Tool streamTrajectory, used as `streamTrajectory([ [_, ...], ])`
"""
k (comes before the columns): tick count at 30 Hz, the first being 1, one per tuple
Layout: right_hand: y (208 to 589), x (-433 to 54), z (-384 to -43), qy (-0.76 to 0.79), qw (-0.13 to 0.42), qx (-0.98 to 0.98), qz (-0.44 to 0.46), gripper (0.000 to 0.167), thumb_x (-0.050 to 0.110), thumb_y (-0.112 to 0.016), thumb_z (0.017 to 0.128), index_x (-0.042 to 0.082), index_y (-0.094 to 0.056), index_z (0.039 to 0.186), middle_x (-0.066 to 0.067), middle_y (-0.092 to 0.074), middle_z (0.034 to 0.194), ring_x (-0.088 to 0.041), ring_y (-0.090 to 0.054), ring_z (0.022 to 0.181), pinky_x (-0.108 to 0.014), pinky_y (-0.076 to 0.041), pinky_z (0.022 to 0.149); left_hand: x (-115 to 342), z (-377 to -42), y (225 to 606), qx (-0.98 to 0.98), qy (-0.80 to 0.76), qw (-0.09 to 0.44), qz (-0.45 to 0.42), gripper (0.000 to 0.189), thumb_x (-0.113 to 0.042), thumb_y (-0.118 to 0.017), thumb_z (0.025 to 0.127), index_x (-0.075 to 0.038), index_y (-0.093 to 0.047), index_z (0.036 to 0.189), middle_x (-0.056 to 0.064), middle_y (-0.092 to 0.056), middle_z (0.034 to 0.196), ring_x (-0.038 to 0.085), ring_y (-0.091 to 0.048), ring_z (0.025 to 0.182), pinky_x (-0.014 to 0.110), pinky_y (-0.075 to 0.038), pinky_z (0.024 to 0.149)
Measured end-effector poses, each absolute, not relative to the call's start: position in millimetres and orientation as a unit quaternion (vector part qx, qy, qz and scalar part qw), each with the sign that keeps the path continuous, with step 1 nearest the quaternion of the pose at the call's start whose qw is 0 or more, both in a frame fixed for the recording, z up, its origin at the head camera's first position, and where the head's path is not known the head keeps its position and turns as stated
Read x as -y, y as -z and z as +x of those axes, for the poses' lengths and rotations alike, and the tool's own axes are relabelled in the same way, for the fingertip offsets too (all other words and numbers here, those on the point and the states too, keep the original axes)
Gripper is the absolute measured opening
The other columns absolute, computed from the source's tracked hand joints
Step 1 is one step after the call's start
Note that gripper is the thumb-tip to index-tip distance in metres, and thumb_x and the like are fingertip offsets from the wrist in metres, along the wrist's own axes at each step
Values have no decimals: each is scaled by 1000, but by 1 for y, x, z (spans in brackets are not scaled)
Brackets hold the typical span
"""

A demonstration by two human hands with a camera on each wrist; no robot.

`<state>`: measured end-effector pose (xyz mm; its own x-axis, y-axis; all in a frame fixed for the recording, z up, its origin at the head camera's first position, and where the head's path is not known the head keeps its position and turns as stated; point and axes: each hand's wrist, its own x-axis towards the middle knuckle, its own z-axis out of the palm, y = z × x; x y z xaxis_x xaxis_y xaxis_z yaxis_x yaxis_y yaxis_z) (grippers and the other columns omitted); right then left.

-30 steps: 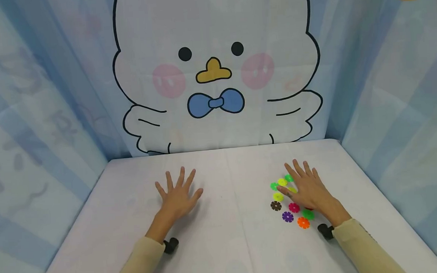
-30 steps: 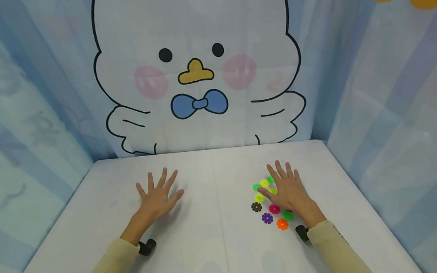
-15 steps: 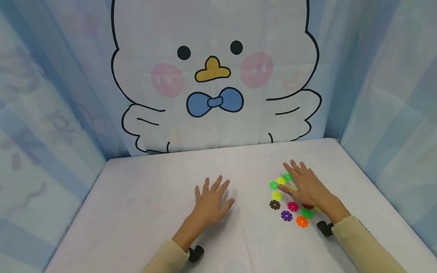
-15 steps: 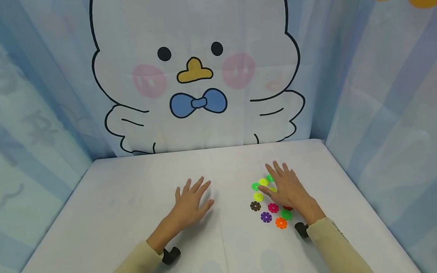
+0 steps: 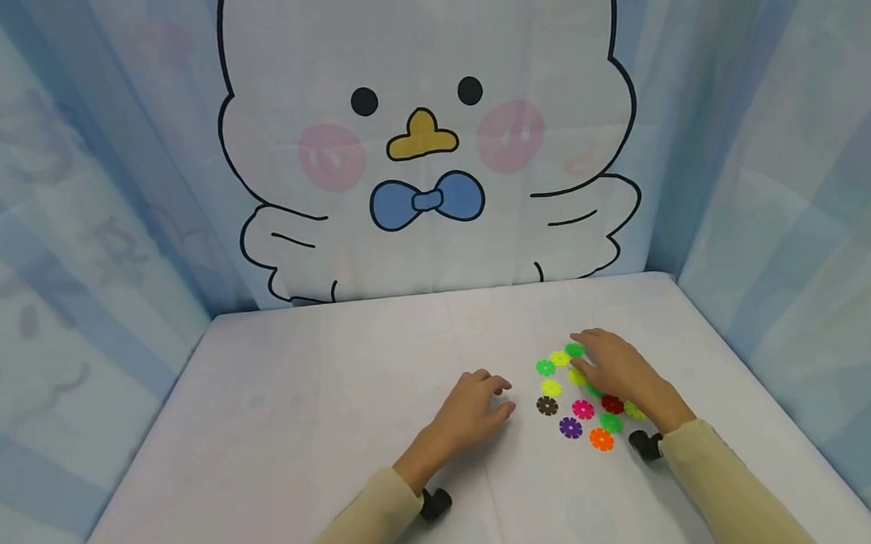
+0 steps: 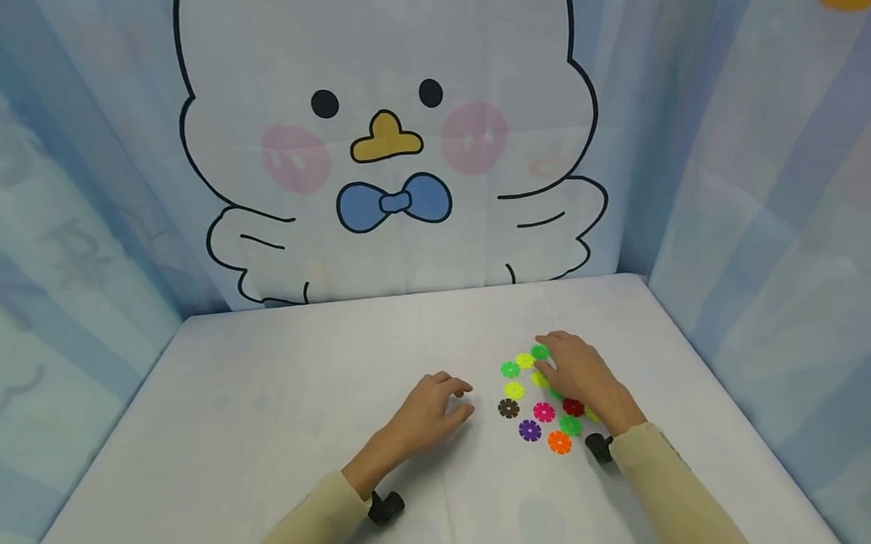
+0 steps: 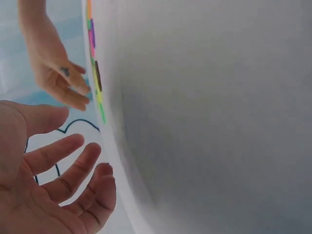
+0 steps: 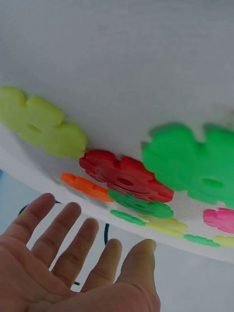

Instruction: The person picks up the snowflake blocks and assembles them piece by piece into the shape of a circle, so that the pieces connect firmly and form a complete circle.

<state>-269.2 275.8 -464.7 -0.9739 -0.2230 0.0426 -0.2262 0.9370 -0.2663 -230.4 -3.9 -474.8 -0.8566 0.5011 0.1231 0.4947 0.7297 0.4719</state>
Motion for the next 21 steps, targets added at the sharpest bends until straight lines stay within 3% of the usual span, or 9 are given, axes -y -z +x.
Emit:
streamTrajectory([
  [4,464,-279,-273,-166,-7,982,87,47,25,-69,103,-3,-64,140,-29,-65,132,-45,-62,122,-64,-50,112,-6,-234,476,-909,-305,63,278,29,-26,-71,101,-10,-75,126,3,-75,113,13,-65,99,25,-55,87],
  [8,465,-281,-278,-194,-28,978,64,45,27,-69,103,-2,-65,137,-25,-67,117,-36,-64,102,-59,-58,101,-13,-237,479,-892,-353,105,263,28,-25,-72,101,-10,-76,125,2,-76,110,7,-63,91,21,-53,83],
  [21,470,-284,-293,-229,-43,971,50,44,26,-72,101,-2,-65,135,-23,-67,110,-31,-60,94,-48,-60,89,-37,-247,479,-907,-338,95,232,25,-25,-78,97,-8,-79,116,-2,-72,92,5,-56,78,18,-48,71],
])
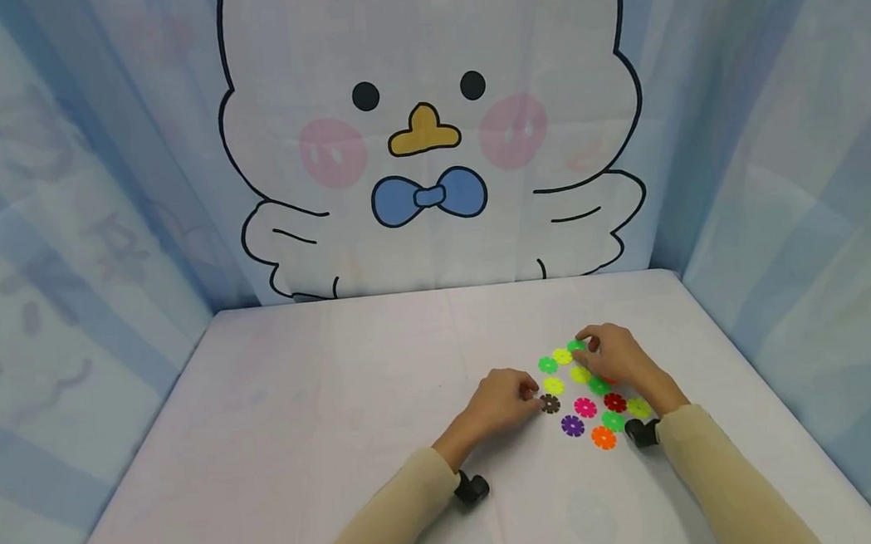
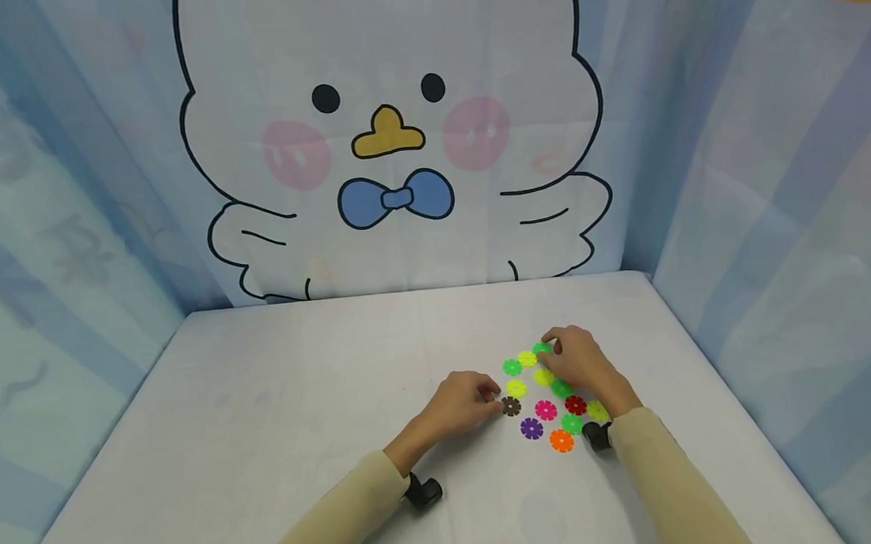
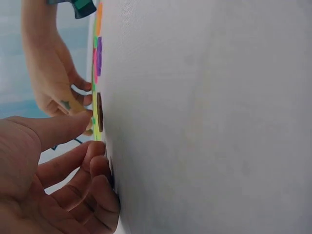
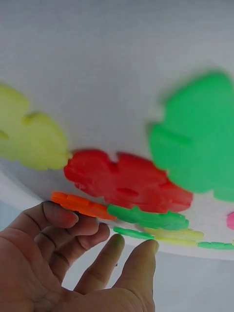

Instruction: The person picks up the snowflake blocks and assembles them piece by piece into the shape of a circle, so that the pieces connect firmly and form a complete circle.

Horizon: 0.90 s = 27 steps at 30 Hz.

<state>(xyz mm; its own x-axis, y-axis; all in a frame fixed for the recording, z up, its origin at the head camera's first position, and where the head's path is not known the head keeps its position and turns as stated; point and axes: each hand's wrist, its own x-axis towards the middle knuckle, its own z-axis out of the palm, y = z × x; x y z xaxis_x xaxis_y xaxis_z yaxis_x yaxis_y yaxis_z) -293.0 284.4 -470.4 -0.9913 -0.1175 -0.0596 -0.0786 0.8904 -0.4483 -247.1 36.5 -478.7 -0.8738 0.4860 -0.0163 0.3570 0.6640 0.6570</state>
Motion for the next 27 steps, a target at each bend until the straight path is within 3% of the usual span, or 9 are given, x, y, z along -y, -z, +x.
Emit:
streamTrajectory([
  [11,475,-286,-299,236,44,-970,-45,42,24,-72,101,-2,-67,134,-23,-67,111,-32,-59,95,-48,-60,90,-49,-248,480,-917,-320,88,222,33,-31,-85,92,-9,-80,115,-5,-65,82,6,-51,72,18,-41,63],
  [18,473,-285,-298,242,36,-969,-44,41,23,-74,99,-3,-68,130,-22,-67,108,-32,-59,94,-45,-60,88,-50,-249,480,-925,-295,71,229,28,-30,-85,92,-12,-82,114,-3,-73,89,5,-55,75,18,-44,67],
  [27,473,-285,-297,249,36,-967,-33,41,24,-74,99,-3,-69,129,-24,-68,112,-34,-60,98,-51,-59,94,-54,-248,478,-926,-287,76,232,29,-36,-84,92,-15,-83,113,-4,-69,91,5,-54,77,18,-44,67],
])
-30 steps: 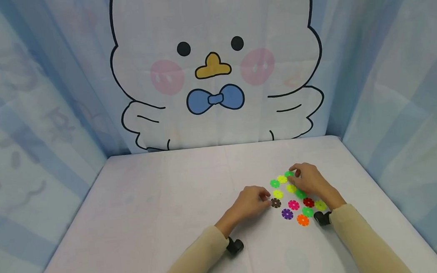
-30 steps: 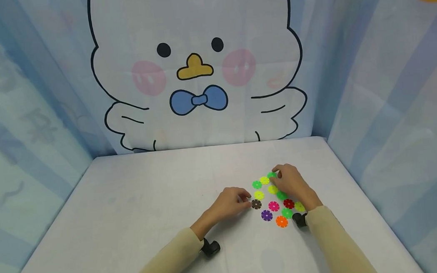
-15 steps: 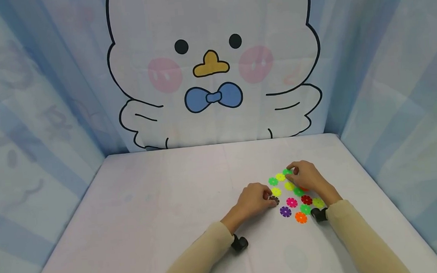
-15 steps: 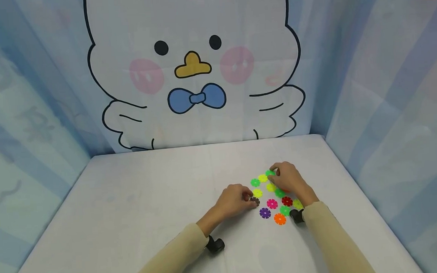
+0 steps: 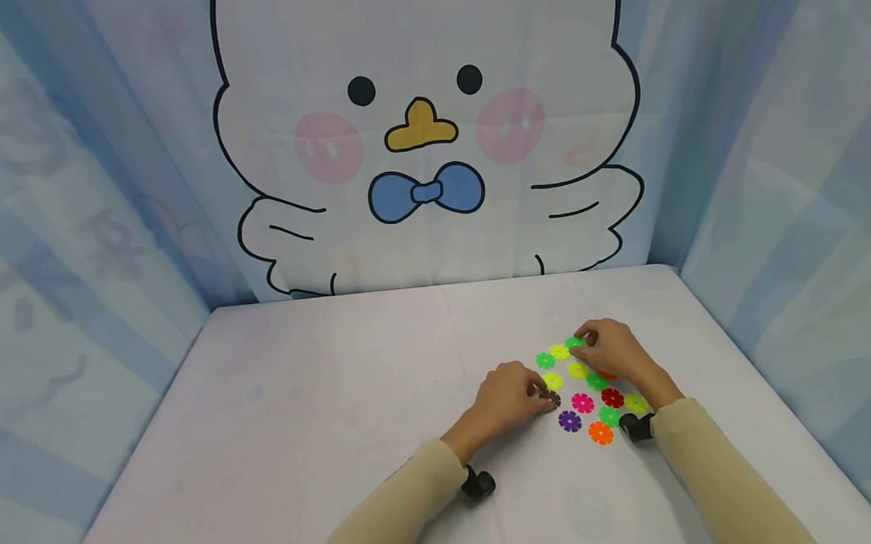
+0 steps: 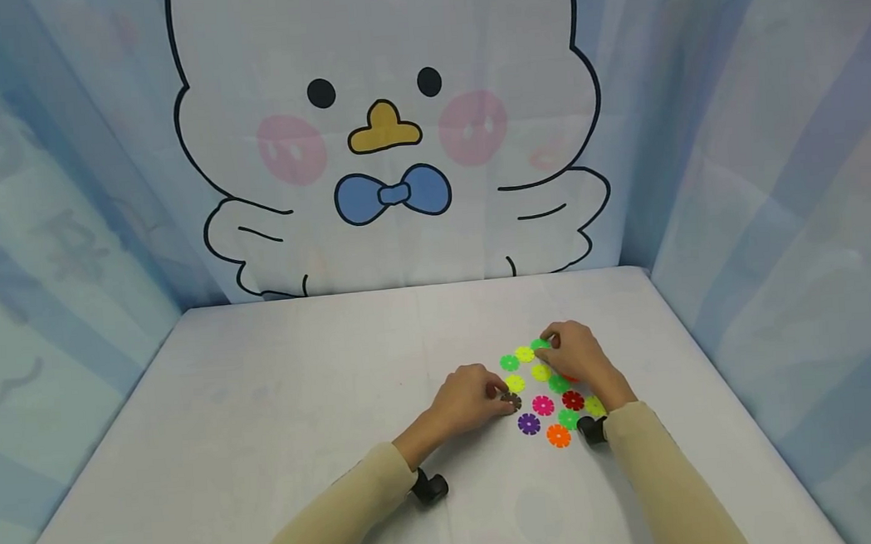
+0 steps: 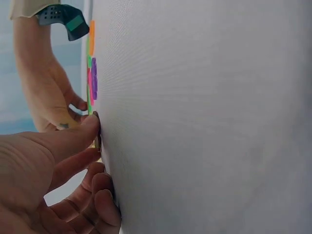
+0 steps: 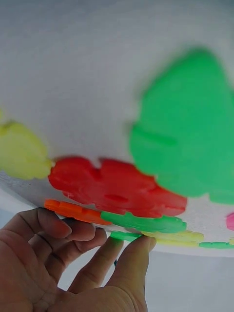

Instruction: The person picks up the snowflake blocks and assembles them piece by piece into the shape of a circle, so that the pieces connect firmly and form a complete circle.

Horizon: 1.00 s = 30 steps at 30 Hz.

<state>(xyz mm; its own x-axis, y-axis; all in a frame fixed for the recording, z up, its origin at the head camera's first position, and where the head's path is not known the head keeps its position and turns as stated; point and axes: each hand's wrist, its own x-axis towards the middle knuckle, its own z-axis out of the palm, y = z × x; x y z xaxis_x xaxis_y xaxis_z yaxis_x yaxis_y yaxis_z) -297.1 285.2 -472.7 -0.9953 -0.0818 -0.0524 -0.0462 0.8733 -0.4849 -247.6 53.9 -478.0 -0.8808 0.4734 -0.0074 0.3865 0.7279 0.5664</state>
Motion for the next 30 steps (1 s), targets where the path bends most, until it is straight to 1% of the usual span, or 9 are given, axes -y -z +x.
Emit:
streamTrajectory([
  [3,473,-285,-298,251,35,-967,-26,41,24,-74,99,-4,-69,129,-25,-68,115,-36,-61,101,-53,-59,96,-54,-247,478,-927,-285,76,233,26,-34,-84,92,-17,-84,112,-4,-71,95,4,-55,81,18,-46,71],
  [7,474,-284,-298,258,33,-965,-16,42,25,-73,99,-5,-68,129,-27,-67,119,-39,-61,105,-56,-57,101,-51,-248,478,-922,-298,83,232,25,-31,-85,92,-15,-83,110,-3,-72,98,6,-56,84,19,-48,75],
  [10,474,-283,-297,264,33,-964,-6,42,24,-74,99,-5,-67,128,-27,-67,118,-38,-61,105,-56,-56,103,-47,-250,481,-912,-319,93,240,20,-28,-85,92,-13,-80,105,-3,-72,96,5,-56,83,19,-48,75],
  [13,473,-283,-294,272,29,-962,11,42,23,-76,98,-6,-66,126,-26,-67,116,-37,-61,103,-56,-56,103,-39,-253,482,-896,-345,108,259,13,-24,-83,93,-14,-78,98,-5,-71,91,3,-55,80,17,-46,72],
  [17,470,-284,-292,283,25,-958,29,40,23,-77,98,-7,-67,124,-25,-68,112,-37,-61,101,-54,-57,101,-25,-258,482,-872,-375,134,284,8,-21,-81,96,-14,-76,96,-7,-71,91,2,-56,74,16,-47,65],
  [22,467,-290,-290,299,29,-953,35,35,21,-72,101,-6,-68,123,-23,-68,111,-34,-61,98,-46,-59,94,-5,-262,481,-852,-403,162,292,6,-19,-79,97,-13,-76,97,-4,-73,97,1,-59,68,17,-51,59],
  [26,466,-291,-290,309,34,-950,41,35,23,-69,103,-4,-68,125,-24,-69,114,-33,-62,98,-44,-60,92,12,-263,478,-848,-407,157,302,5,-17,-77,99,-12,-74,98,-1,-74,97,3,-60,66,17,-49,59],
  [28,465,-289,-290,322,32,-945,43,35,24,-67,105,-4,-68,127,-24,-69,117,-32,-63,99,-43,-59,92,21,-264,476,-846,-410,148,306,5,-17,-75,100,-12,-73,100,1,-75,97,5,-62,68,18,-49,60],
  [30,464,-285,-290,343,34,-938,40,36,24,-66,106,-4,-68,128,-23,-70,117,-30,-63,97,-38,-59,88,30,-266,475,-846,-413,135,309,4,-16,-74,101,-12,-72,102,2,-75,99,7,-64,71,18,-50,61],
])
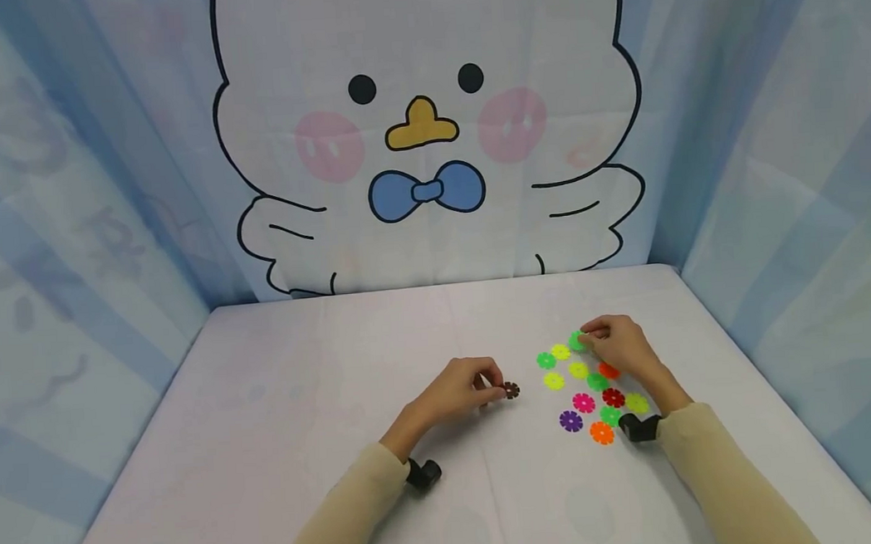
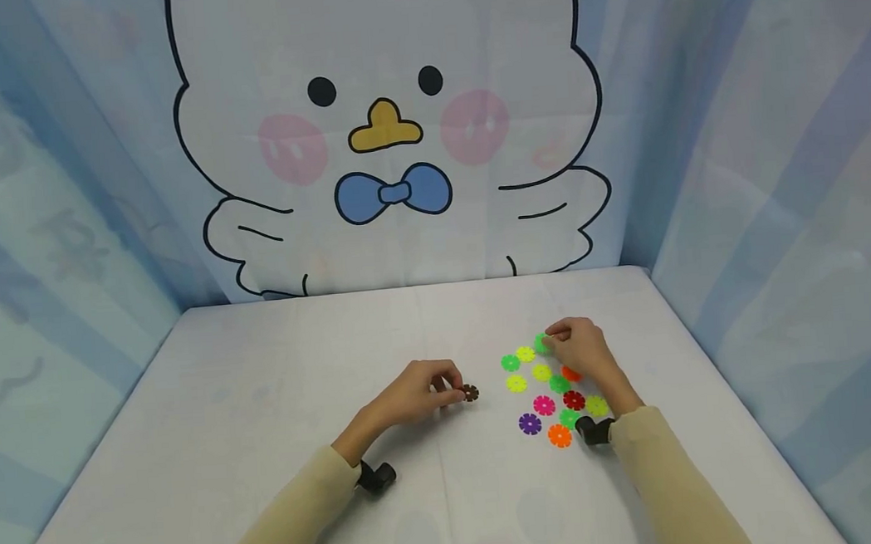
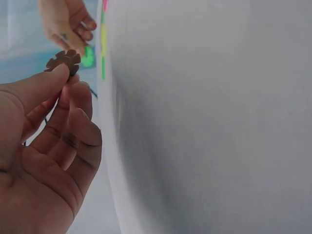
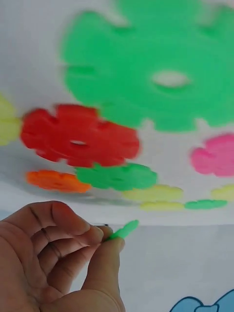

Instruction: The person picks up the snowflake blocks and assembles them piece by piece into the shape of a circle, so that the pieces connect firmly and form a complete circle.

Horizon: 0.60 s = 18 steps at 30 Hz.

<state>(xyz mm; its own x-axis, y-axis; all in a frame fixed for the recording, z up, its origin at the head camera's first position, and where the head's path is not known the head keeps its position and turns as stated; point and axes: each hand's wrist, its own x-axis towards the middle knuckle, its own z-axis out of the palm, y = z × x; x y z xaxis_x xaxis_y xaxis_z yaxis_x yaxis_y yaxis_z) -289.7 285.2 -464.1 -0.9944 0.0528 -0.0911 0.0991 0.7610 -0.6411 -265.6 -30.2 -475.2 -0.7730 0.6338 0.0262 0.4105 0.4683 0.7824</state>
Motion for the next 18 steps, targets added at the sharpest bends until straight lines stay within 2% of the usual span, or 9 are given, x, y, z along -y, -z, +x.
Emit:
streamTrajectory([
  [4,459,-274,-289,399,53,-915,27,36,25,-65,107,-3,-67,129,-20,-73,111,-24,-62,88,-28,-56,75,47,-270,475,-852,-418,107,298,8,-15,-72,102,-13,-73,110,5,-75,105,11,-68,77,19,-51,63],
  [7,457,-264,-289,429,65,-901,8,34,25,-65,107,-3,-67,128,-16,-76,106,-21,-61,81,-25,-54,68,59,-272,474,-859,-420,87,279,12,-16,-71,102,-14,-76,113,5,-76,108,12,-68,78,21,-52,61],
  [18,462,-220,-286,473,85,-875,-62,29,21,-68,105,-3,-71,121,-17,-80,100,-18,-61,75,-25,-54,64,90,-278,473,-876,-427,25,224,11,-15,-75,100,-15,-80,109,6,-79,109,10,-68,78,21,-52,59],
])
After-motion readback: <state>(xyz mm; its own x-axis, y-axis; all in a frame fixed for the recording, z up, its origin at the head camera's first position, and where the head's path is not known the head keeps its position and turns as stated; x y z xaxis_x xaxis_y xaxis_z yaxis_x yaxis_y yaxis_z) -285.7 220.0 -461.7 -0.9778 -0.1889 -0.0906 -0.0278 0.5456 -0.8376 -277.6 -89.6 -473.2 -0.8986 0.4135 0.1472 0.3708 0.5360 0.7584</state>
